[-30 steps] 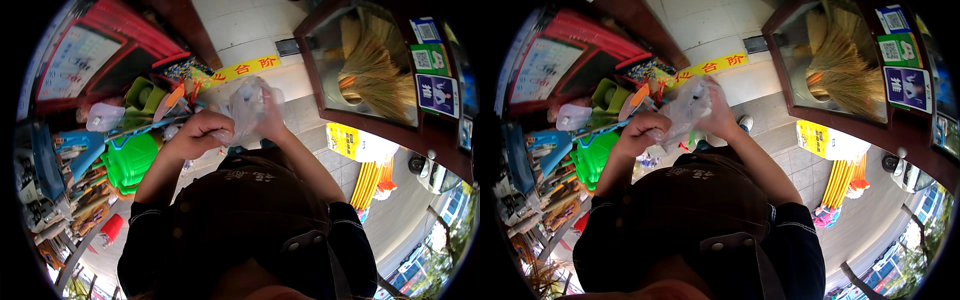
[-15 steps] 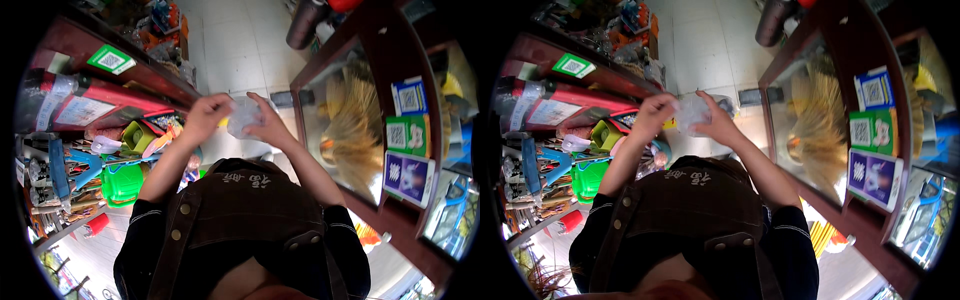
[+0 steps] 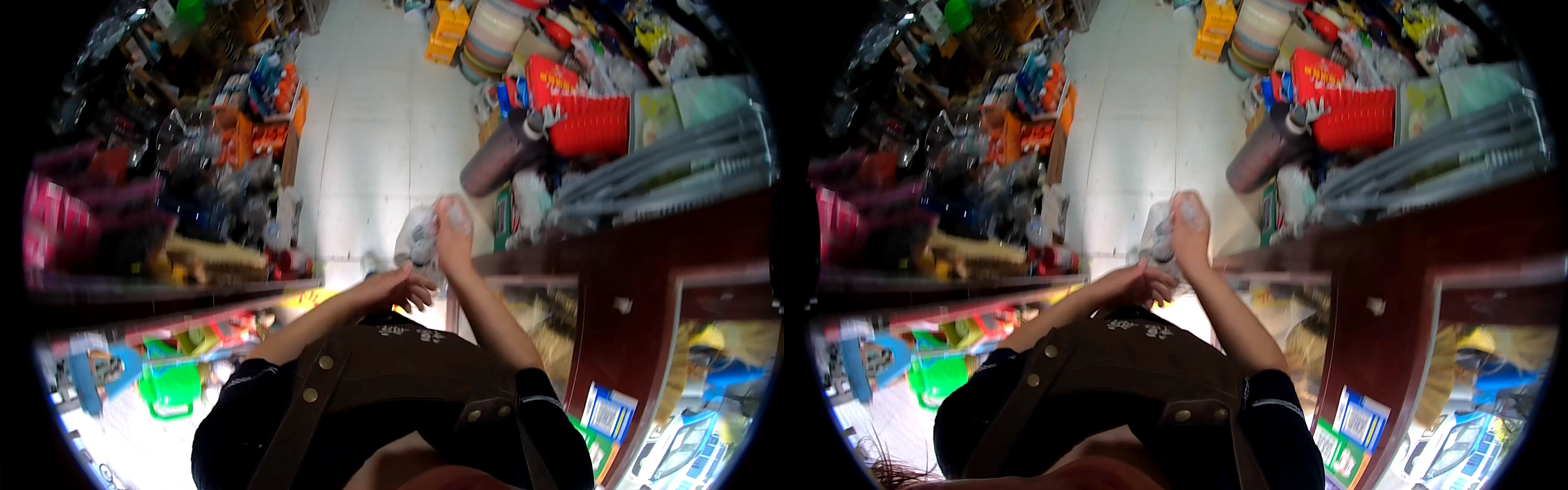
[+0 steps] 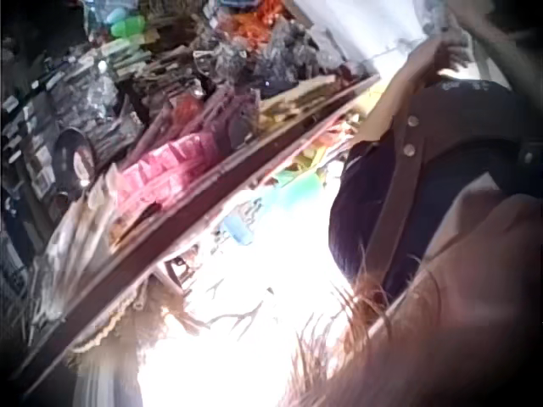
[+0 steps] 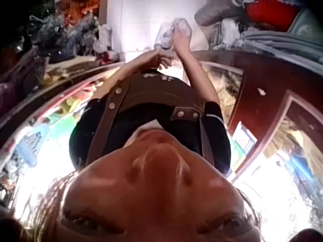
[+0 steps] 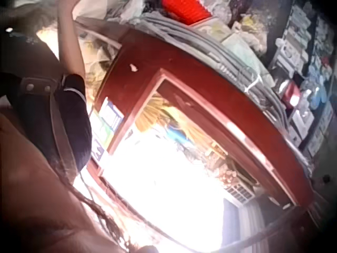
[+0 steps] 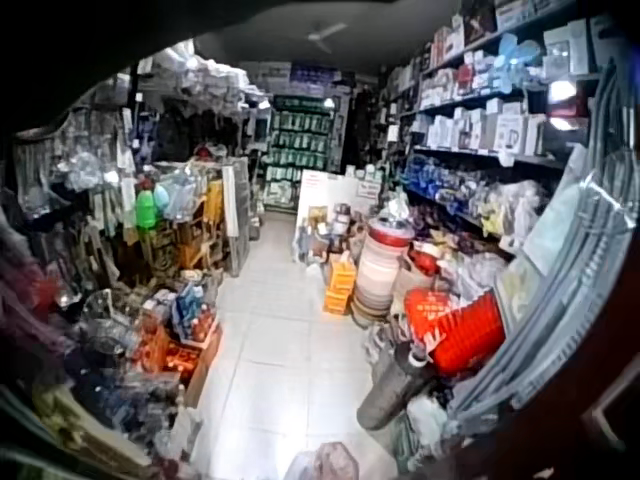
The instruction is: The person picks up a duster head and a metal pole, then attaches them together to form a long-handled duster. They demonstrate the assembled duster by sweeping the floor, then disassemble it and return the components to the storage rack.
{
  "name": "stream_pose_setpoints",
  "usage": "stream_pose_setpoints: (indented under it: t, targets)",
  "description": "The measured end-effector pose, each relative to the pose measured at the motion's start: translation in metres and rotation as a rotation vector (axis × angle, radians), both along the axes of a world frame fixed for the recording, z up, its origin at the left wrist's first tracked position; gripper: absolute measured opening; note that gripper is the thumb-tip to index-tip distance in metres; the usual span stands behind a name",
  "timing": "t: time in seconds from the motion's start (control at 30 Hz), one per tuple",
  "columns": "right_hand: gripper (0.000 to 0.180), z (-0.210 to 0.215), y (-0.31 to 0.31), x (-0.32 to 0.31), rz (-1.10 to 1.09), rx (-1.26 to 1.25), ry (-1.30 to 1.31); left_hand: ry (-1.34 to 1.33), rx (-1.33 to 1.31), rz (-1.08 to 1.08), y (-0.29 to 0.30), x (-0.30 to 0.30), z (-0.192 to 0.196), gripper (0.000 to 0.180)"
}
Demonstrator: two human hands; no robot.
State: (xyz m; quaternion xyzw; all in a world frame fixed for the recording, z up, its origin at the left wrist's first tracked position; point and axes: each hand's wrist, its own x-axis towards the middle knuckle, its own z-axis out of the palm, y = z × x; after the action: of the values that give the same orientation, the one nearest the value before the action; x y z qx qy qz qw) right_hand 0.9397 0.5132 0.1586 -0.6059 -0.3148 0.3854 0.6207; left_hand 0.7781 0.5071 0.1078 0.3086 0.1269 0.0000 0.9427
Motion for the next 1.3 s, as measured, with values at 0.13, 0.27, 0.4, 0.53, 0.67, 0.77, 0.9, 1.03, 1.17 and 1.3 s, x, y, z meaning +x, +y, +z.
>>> stream_pose_setpoints:
  t: [0.13,0.27,0.4,0.53,0.67,0.77,0.9,1.03,1.17,1.3]
  targets:
    - [0.013,0.026,0.094,0.014,0.162,0.112,-0.484,-0.155,-0.474,0.359,0.127,0.052,0.053,0.084]
    - [0.015,0.032,0.18,0.043,0.414,0.262,-0.84,-0.137,-0.457,0.556,0.26,0.083,0.069,0.067]
    - [0.034,0.035,0.286,0.084,0.73,0.436,-0.936,0.2,-0.16,0.481,0.379,0.104,0.078,0.041]
    - [0.041,0.009,0.405,0.123,1.011,0.355,-0.992,0.385,0.15,0.542,0.488,0.134,0.055,0.033]
    - [0.048,0.044,0.536,0.167,1.28,0.306,-0.98,0.513,0.194,0.732,0.598,0.174,0.063,0.03]
    - [0.051,0.059,0.625,0.202,1.315,0.557,-0.822,0.621,0.418,0.864,0.67,0.187,0.078,0.03]
    - [0.034,0.034,0.766,0.274,0.837,0.082,-0.156,0.528,1.104,0.663,0.776,0.158,0.096,0.028]
    - [0.044,-0.051,0.918,0.271,0.605,-0.205,0.18,0.181,1.08,0.439,0.891,0.144,0.188,0.027]
    - [0.066,-0.032,1.059,0.199,1.144,-0.313,0.625,0.005,0.984,0.533,1.031,0.121,0.24,0.023]
    - [0.066,0.022,1.161,0.194,1.116,-0.113,0.784,-0.136,0.953,0.845,1.181,0.111,0.242,0.022]
